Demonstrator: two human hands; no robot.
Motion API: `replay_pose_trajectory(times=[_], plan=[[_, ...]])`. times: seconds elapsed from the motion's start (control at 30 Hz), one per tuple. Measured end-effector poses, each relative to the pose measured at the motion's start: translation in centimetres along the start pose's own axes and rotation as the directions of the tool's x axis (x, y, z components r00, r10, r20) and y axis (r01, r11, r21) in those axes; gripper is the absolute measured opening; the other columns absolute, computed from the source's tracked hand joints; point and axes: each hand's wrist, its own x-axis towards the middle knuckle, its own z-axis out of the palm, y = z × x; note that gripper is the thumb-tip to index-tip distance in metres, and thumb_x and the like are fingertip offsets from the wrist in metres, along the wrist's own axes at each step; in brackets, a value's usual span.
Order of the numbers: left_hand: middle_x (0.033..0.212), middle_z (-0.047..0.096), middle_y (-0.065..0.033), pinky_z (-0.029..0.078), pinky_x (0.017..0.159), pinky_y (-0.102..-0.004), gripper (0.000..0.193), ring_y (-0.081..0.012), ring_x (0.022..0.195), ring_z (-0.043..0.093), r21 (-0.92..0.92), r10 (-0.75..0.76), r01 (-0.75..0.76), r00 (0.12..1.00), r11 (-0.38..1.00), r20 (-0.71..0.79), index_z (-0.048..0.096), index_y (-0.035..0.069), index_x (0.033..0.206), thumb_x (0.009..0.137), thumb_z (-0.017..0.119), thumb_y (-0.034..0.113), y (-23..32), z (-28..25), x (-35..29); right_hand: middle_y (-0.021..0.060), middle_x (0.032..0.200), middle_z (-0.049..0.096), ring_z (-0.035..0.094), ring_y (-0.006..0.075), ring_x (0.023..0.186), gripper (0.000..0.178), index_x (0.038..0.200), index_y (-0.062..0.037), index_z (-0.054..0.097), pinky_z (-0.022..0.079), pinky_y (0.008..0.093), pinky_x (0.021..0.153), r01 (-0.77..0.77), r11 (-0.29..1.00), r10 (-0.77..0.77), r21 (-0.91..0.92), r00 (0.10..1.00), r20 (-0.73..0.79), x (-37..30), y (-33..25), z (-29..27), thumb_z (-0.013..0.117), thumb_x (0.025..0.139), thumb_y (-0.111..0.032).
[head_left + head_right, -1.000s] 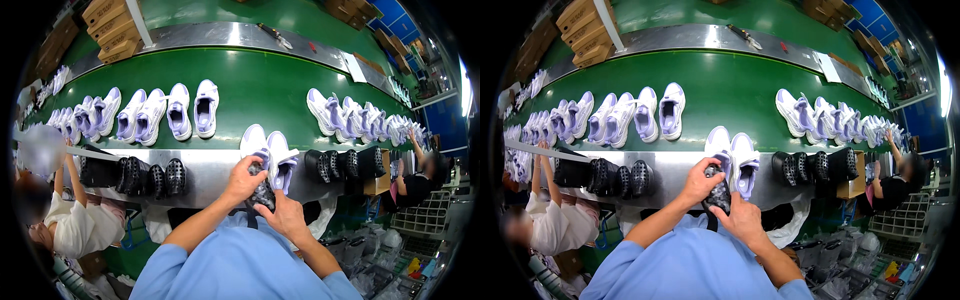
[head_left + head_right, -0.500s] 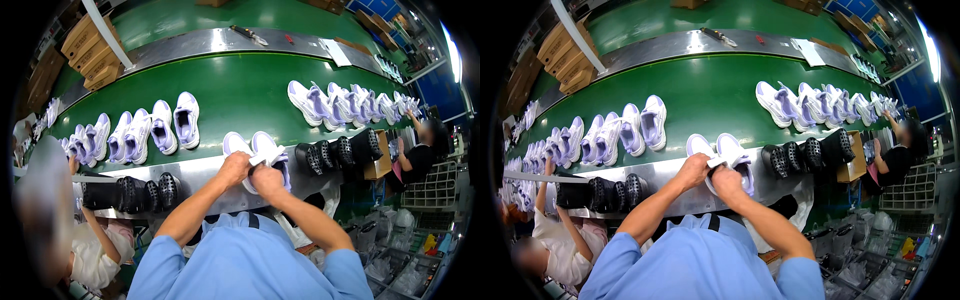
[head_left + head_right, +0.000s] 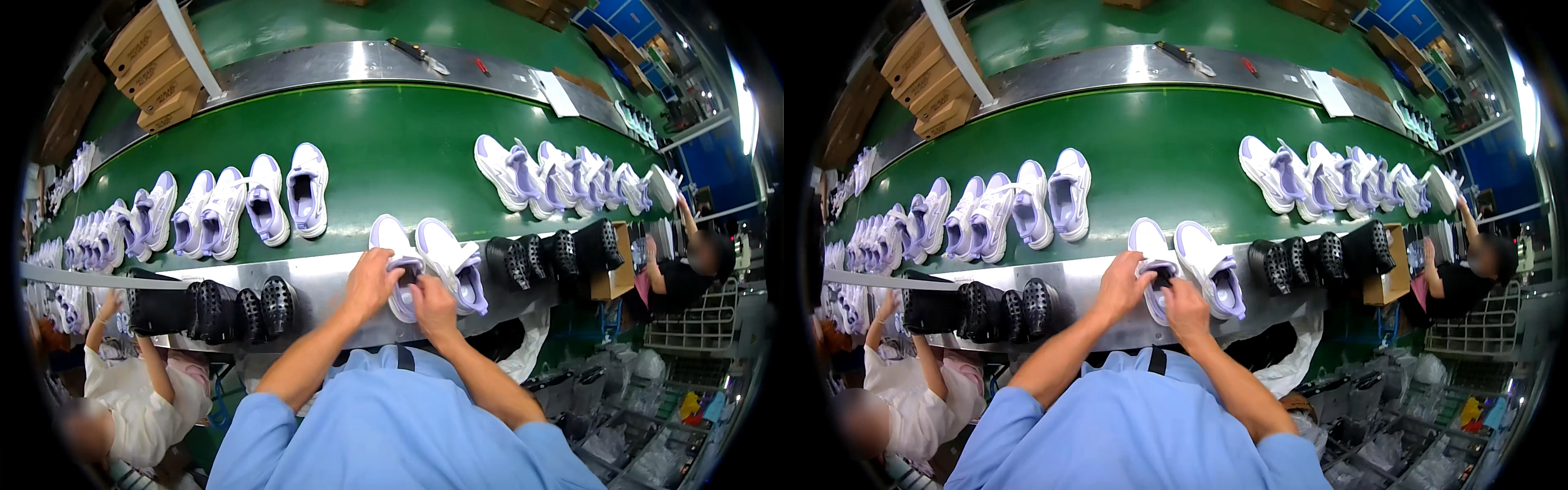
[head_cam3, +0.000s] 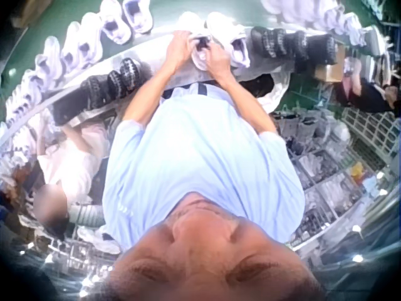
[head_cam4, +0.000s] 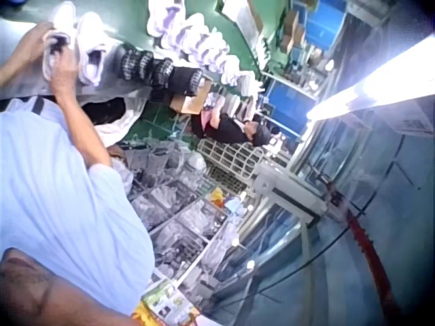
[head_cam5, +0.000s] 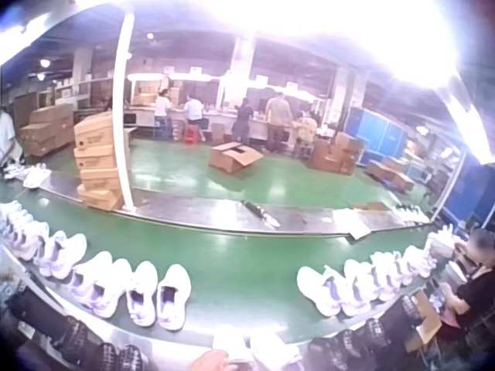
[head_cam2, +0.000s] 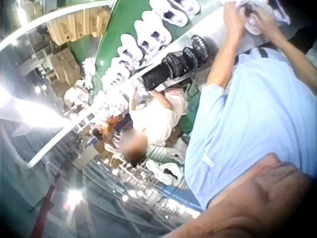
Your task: The person places black insoles into white and purple sneakers on a conveyor belt, then reaches into a bag to retrieve more insoles.
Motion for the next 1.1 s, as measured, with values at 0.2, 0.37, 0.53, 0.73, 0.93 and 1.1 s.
replay_pose_trajectory(times=[0.2, 0.37, 0.53, 0.73, 0.93, 1.1], plan=[[0.109, 0.063, -0.0272, 0.052, 0.09, -0.0545, 0.074, -0.046, 0.1, 0.064, 0.03, -0.474, 0.479, 0.875, 0.877, -0.099, 0.048, -0.001, 0.144, 0.08, 0.078, 0.021, 2.9, 3.4, -4.6, 0.0263, 0.128, 0.059, 0.057, 0.0426, 0.119, 0.052, 0.133, 0.0036, 0.052, 0.046, 0.0488, 0.105, -0.317, 0.923, 0.317, 0.22, 0.948, 0.038, 3.1, -1.4, -1.0, 0.072, 0.086, -0.004], [0.113, 0.064, -0.0286, 0.054, 0.086, -0.0555, 0.06, -0.0482, 0.099, 0.066, 0.018, -0.304, 0.304, 0.952, 0.952, 0.018, 0.053, 0.011, 0.14, 0.082, 0.068, 0.007, -0.8, -1.5, -4.5, 0.0178, 0.127, 0.064, 0.057, 0.0382, 0.118, 0.056, 0.127, -0.0054, 0.064, 0.045, 0.0439, 0.107, -0.31, 0.862, 0.23, 0.401, 0.944, 0.235, 2.6, 0.9, -0.5, 0.053, 0.074, 0.008], [0.1, 0.068, -0.0263, 0.053, 0.083, -0.0516, 0.05, -0.043, 0.095, 0.069, 0.03, -0.307, 0.31, 0.948, 0.95, -0.089, 0.057, 0.008, 0.128, 0.081, 0.07, 0.002, -2.1, -1.6, -4.9, 0.0111, 0.116, 0.069, 0.058, 0.0356, 0.117, 0.054, 0.119, -0.0084, 0.069, 0.046, 0.0433, 0.104, -0.043, 0.921, -0.034, 0.388, 0.982, 0.188, 4.5, -0.7, 0.2, 0.054, 0.07, 0.009], [0.091, 0.07, -0.0235, 0.054, 0.074, -0.0474, 0.04, -0.0411, 0.087, 0.07, -0.165, -0.407, 0.383, 0.902, 0.909, -0.148, 0.057, 0.007, 0.12, 0.084, 0.071, -0.001, -2.7, -0.2, -3.7, 0.007, 0.097, 0.07, 0.061, 0.0343, 0.112, 0.028, 0.098, -0.0103, 0.071, 0.049, 0.0446, 0.095, 0.267, 0.929, -0.341, 0.256, 0.885, 0.316, 3.4, 1.9, 0.6, 0.062, 0.075, 0.002], [0.108, 0.067, -0.0214, 0.053, 0.085, -0.05, 0.045, -0.0458, 0.1, 0.066, -0.074, -0.314, 0.308, 0.943, 0.949, -0.106, 0.061, 0.011, 0.123, 0.082, 0.079, 0.005, -1.6, -1.1, -5.5, 0.0176, 0.129, 0.062, 0.059, 0.0322, 0.124, 0.041, 0.125, -0.0044, 0.06, 0.048, 0.0424, 0.101, 0.034, 0.906, -0.206, 0.421, 0.906, 0.37, 4.5, 0.4, 0.6, 0.066, 0.086, -0.013], [0.111, 0.062, -0.0113, 0.049, 0.088, -0.0404, 0.025, -0.029, 0.104, 0.059, 0.37, 0.352, -0.312, 0.935, 0.875, -0.044, 0.071, 0.009, 0.106, 0.082, 0.072, 0.015, 3.4, -3.1, -2.7, 0.0085, 0.103, 0.068, 0.064, 0.0194, 0.102, 0.032, 0.107, -0.0039, 0.063, 0.049, 0.0361, 0.097, -0.645, 0.19, 0.412, 0.74, 0.736, 0.537, 3.0, 3.9, 2.0, 0.053, 0.109, -0.034]])
